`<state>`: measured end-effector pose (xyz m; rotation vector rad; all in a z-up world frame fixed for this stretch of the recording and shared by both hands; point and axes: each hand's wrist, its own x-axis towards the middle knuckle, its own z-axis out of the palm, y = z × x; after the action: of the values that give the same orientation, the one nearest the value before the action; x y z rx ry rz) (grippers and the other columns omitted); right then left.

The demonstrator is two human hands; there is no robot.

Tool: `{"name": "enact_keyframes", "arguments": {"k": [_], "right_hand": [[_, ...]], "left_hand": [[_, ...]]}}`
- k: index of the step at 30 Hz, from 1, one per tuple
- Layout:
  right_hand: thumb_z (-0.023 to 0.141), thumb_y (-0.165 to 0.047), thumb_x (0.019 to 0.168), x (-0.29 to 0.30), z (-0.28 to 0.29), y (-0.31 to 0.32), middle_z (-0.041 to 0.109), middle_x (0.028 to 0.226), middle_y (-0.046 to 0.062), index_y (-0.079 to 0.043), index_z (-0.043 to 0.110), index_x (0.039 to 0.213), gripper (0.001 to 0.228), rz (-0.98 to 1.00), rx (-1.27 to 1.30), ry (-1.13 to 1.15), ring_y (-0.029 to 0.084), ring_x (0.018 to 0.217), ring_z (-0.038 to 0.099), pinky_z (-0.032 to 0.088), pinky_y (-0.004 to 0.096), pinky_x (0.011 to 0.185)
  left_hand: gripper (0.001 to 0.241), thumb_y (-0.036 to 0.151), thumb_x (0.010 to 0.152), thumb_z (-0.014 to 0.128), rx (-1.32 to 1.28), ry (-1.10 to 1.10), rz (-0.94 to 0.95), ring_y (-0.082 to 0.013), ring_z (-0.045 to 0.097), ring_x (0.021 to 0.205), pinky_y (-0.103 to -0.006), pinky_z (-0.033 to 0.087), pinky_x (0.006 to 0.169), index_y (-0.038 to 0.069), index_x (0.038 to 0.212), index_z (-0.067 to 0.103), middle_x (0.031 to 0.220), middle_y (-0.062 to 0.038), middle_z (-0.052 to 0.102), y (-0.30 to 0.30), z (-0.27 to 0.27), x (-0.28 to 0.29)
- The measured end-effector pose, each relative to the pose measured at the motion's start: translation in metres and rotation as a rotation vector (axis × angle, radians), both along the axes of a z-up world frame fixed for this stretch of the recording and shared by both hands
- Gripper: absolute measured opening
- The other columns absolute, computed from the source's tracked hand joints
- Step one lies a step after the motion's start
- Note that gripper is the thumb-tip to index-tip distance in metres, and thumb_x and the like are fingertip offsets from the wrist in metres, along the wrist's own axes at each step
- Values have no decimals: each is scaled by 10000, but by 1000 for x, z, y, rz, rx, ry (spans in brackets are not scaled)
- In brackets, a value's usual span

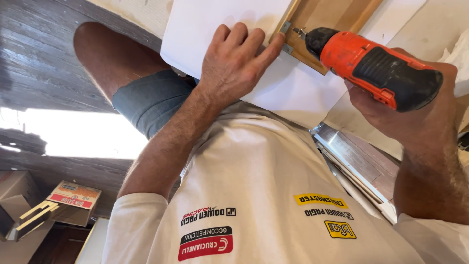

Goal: Attaching metal L-brackets to the corners of a wooden frame using a cordless power drill and screws.

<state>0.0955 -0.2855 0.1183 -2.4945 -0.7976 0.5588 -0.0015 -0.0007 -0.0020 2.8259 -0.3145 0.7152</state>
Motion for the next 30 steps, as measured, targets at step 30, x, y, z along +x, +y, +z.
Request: {"name": "enact_keyframes", "arguments": {"k": [30], "right_hand": [[813,-80,1043,7,18,35,616,853,41,-28,793,1185,153,-54,-203,103,137,811,578,490,300,780]], "left_hand": [[269,18,998,555,-78,9,-3,-206,429,707,-357,337,621,159,1222,603,851,-17,499,0,-3,-2]]}}
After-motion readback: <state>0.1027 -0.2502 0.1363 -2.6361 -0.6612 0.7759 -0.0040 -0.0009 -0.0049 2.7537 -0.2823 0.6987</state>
